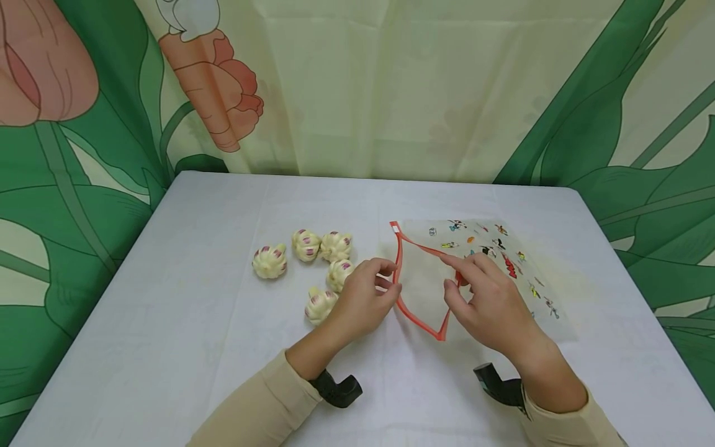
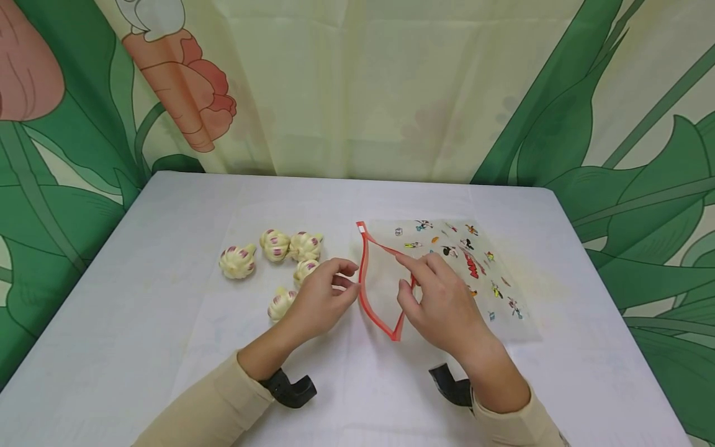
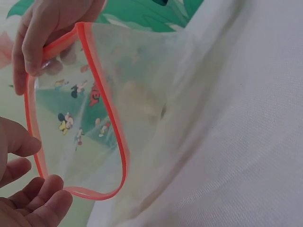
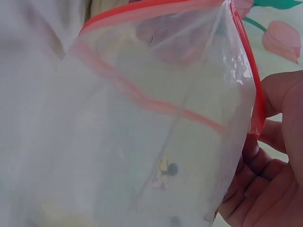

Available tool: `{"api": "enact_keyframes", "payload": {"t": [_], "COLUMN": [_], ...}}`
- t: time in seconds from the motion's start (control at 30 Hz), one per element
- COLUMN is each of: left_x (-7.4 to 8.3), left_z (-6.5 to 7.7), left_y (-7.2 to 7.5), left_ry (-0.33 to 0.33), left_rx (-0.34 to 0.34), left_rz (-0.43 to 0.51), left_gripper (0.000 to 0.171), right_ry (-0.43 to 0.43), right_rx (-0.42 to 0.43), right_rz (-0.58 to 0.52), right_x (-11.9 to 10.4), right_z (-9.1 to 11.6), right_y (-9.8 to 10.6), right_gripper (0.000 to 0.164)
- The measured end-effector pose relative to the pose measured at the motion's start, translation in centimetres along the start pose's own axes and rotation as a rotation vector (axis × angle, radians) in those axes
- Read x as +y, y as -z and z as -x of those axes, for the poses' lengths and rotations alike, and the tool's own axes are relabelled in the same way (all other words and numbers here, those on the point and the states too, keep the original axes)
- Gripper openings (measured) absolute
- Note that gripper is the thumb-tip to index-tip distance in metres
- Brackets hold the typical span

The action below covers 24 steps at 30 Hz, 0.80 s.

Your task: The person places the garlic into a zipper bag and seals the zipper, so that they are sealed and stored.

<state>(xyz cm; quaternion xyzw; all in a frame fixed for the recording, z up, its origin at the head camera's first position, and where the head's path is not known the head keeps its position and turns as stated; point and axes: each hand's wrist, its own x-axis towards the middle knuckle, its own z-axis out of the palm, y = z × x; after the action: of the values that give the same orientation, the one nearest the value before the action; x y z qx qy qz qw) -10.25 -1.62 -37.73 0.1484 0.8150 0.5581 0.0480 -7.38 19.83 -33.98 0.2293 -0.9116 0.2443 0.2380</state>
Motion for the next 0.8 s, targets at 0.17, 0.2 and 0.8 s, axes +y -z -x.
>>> {"api": "enact_keyframes", "payload": {"t": [0.17,0.2,0.8], "left_x": [0.1,0.1,-0.1], "left_z": [0.1,0.1,0.9], "left_y": [0.1,0.1,1.9], "left_ry": [0.002,0.002,-0.228], "left_rx": [-0.009,-0.011,-0.007], "left_rz": [-0.003,-0.005,-0.080], "left_gripper": [0.029,0.029,0.041], "right_ry": [-0.009,-0.009,-0.016], "right_rx": [-0.005,-0.006,-0.009], "right_rz": [0.004,0.005,-0.008], "right_x": [0.0,0.0,0.1], "right_z": [0.1,0.1,0.2], "right_y": [0.0,0.0,0.0], "right_gripper": [0.038,0.038,0.039]}}
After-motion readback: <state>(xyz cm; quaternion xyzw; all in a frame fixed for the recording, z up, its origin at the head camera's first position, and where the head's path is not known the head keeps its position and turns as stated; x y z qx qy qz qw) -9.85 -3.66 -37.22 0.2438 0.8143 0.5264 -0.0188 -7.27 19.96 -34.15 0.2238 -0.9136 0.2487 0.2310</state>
